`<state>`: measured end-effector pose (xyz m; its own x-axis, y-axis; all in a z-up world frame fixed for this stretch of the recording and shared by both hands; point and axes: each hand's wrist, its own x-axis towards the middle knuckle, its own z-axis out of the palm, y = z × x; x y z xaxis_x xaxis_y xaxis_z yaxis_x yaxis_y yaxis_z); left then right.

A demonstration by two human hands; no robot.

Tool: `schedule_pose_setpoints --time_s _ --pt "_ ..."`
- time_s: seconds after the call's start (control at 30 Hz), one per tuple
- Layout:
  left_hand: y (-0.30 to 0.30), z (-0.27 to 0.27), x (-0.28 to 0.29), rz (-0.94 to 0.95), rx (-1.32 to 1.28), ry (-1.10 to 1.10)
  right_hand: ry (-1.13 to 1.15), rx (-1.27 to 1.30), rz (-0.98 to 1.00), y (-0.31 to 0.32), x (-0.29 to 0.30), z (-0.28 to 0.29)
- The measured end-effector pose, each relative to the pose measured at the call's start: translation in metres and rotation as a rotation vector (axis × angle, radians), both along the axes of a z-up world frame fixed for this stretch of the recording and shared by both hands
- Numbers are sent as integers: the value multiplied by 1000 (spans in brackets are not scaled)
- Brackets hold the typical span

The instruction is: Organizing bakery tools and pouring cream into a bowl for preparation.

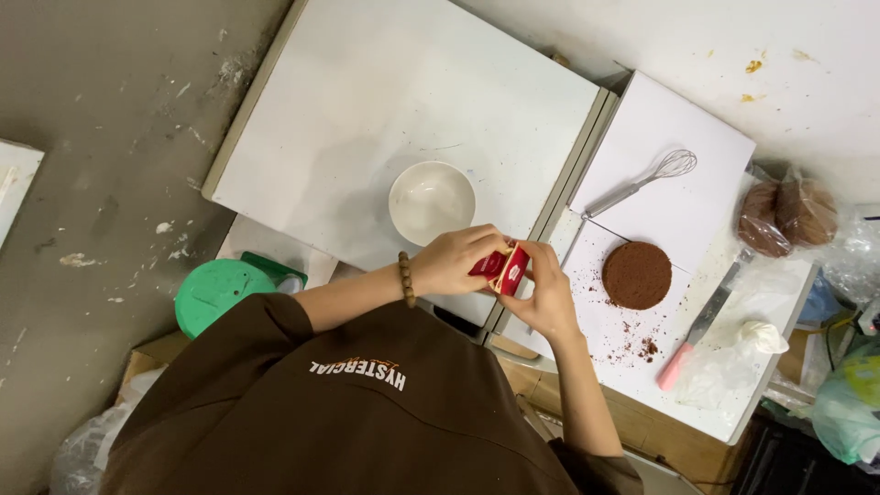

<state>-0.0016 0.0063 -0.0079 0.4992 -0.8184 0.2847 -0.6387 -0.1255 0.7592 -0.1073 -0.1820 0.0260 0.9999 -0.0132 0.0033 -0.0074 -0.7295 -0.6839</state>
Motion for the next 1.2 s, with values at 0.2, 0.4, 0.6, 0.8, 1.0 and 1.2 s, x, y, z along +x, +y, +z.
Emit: schedule_pose_setpoints --time_s 0.2,0.4,0.6,0.8,1.0,1.2 --pt "12 2 -6 -16 -169 97 -59 233 2 5 -15 -8" --pt "2 -61 6 -4 -284 238 -193 346 15 -11 -21 -41" --pt "6 7 31 -74 -276 206 -314 284 -110 2 -13 -15" --pt "-19 -28 9 -5 -359 290 -328 -260 -95 22 -6 6" --pt "-31 -39 -4 13 -401 433 -321 -138 12 10 -14 -11" --pt "-30 -29 3 -47 -365 773 -295 14 32 -3 -29 -39"
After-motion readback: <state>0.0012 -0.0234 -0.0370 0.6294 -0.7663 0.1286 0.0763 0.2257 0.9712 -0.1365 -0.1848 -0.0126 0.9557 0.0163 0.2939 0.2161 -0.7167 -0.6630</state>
